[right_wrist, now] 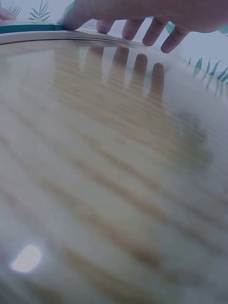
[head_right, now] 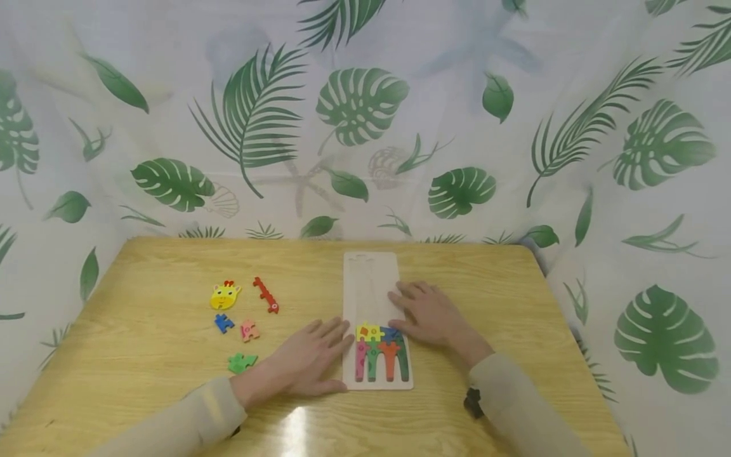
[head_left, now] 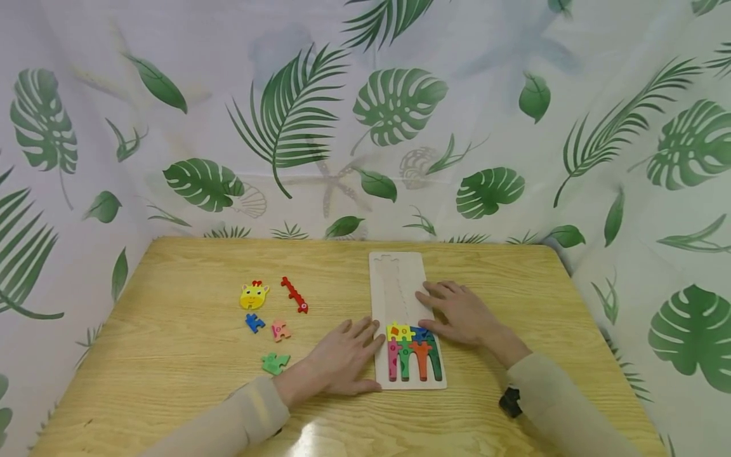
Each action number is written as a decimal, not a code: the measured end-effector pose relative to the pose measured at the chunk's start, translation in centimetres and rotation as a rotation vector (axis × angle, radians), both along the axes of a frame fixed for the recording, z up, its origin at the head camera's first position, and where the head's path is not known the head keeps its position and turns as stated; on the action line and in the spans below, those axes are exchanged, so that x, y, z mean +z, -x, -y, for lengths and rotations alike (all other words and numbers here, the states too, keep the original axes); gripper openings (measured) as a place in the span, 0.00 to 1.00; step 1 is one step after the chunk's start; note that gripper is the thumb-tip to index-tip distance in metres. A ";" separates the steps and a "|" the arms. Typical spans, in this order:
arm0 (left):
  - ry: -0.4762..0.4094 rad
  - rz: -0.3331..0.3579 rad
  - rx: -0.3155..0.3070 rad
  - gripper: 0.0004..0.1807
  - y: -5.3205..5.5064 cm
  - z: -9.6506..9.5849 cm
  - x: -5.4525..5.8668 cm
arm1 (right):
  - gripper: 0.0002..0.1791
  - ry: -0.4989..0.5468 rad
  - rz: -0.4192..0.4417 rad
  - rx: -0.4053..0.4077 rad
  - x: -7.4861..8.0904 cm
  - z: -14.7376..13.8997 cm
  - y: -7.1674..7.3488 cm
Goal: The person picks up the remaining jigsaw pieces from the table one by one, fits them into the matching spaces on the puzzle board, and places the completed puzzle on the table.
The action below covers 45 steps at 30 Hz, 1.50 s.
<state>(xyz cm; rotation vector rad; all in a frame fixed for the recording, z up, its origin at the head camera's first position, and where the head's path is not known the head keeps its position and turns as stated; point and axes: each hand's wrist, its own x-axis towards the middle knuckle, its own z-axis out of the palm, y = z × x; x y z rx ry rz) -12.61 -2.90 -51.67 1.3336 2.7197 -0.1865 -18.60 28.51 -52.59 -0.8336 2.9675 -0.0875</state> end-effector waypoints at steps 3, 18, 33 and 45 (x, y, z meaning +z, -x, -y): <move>-0.007 0.014 0.005 0.52 -0.1 0.3 0.0 | 0.39 0.003 0.000 0.000 -0.1 0.3 -0.1; -0.013 -0.006 -0.017 0.51 -0.4 1.7 0.0 | 0.38 0.025 -0.003 0.006 0.2 1.6 -0.6; -0.031 0.032 -0.003 0.50 -0.6 3.2 0.2 | 0.37 0.042 0.012 0.033 0.2 2.5 -0.7; -0.028 0.032 0.007 0.51 -0.4 4.2 0.0 | 0.37 0.053 0.007 0.047 -0.1 3.3 -0.4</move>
